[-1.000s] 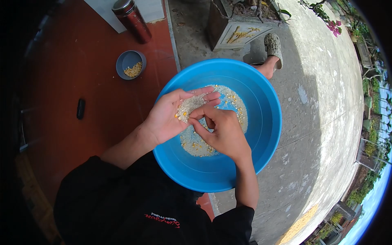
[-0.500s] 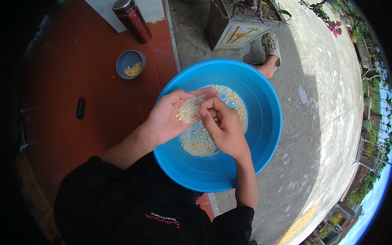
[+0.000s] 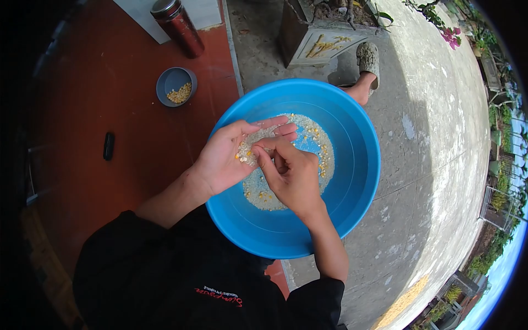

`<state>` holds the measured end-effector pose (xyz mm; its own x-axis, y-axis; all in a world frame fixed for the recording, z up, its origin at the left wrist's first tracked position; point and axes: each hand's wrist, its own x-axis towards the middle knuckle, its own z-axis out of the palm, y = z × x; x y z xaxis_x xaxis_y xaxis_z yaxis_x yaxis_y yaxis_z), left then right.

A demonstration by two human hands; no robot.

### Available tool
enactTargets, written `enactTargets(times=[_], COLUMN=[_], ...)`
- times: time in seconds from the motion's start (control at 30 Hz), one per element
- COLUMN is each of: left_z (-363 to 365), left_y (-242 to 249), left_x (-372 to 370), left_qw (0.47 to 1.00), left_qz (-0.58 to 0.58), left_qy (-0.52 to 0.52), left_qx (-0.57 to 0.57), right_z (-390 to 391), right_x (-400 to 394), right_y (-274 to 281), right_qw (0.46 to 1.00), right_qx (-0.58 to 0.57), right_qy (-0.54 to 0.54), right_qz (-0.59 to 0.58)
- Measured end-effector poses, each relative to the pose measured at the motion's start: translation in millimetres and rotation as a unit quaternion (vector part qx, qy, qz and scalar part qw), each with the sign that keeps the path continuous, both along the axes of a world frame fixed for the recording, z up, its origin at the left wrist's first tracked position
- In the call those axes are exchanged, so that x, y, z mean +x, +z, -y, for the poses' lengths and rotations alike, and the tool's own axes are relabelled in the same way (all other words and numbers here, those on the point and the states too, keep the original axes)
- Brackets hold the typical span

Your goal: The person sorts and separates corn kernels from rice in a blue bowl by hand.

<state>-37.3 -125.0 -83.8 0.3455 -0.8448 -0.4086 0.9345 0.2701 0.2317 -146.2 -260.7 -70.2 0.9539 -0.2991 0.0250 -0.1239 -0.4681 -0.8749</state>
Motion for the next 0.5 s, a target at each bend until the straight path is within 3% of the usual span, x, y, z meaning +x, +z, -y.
enactTargets(times=[0.13, 0.33, 0.5], left_z=[-0.3, 0.2, -0.7], left_y=[0.5, 1.5, 1.1], left_x=[-0.6, 0.8, -0.3], left_qw=[1.000, 1.000, 1.000], left_qz=[0.004, 0.001, 0.004], left_qy=[0.005, -0.003, -0.005], left_qx=[0.003, 0.010, 0.007], right_z=[7.4, 6.9, 2.4], right_x=[3.0, 0.1, 2.4], right_y=[2.3, 13.1, 11.0], right_qw=[0.998, 0.999, 0.996], right_qx=[-0.002, -0.024, -0.055], right_qy=[-0.063, 0.045, 0.064], right_qz=[0.011, -0.003, 0.002])
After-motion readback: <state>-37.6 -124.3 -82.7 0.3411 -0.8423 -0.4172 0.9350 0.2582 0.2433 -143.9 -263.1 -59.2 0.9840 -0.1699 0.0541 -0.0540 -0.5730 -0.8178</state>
